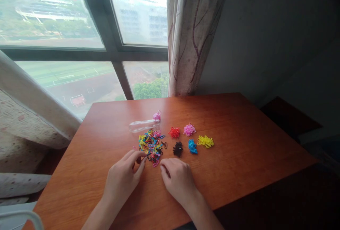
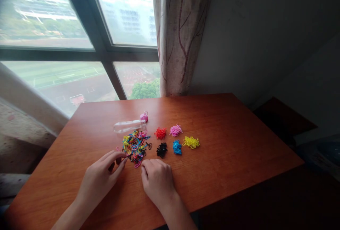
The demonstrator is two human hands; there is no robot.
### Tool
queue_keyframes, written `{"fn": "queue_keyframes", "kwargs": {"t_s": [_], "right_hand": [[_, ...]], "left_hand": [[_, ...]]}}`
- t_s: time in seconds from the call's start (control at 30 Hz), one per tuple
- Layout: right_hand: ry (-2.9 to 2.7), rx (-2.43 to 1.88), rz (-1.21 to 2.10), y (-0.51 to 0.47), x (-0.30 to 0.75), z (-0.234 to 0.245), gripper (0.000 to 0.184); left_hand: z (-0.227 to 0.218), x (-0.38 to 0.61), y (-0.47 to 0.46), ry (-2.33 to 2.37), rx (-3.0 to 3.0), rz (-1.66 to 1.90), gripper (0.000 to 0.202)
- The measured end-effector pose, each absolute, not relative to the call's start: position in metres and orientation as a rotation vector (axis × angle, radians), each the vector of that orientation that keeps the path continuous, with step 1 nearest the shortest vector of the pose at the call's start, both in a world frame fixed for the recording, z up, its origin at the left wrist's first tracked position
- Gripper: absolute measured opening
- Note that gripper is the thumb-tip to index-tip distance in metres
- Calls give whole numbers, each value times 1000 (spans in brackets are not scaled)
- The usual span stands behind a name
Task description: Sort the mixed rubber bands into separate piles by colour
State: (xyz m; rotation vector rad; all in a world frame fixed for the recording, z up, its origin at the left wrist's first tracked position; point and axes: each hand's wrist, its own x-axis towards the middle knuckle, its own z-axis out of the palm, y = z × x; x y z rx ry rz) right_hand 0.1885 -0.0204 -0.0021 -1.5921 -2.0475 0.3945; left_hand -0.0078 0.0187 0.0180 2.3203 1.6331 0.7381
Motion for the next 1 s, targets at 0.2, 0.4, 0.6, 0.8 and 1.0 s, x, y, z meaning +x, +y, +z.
{"fn": "queue_keyframes", "kwargs": {"t_s": [0.2, 0.4, 0.6, 0.8, 1.0], "right_hand": [[-2079, -1585, 367, -32, 189, -2, 13], [-2065, -1548, 346, -45, 192, -7, 15], [-2047, -1529, 314, -47, 192, -13, 17], [-2050, -1521, 329, -46, 193, -13, 17], [-2056, -1534, 365, -46, 193, -8, 15]], "left_hand": [[29, 13, 24, 1441, 2350, 665, 16], [38, 53, 37, 1247, 2450, 404, 17], [37, 74, 50, 1196, 2586, 165, 15], [33, 75, 53, 1195, 2617, 147, 14], [39, 60, 48, 1211, 2577, 266, 15]]}}
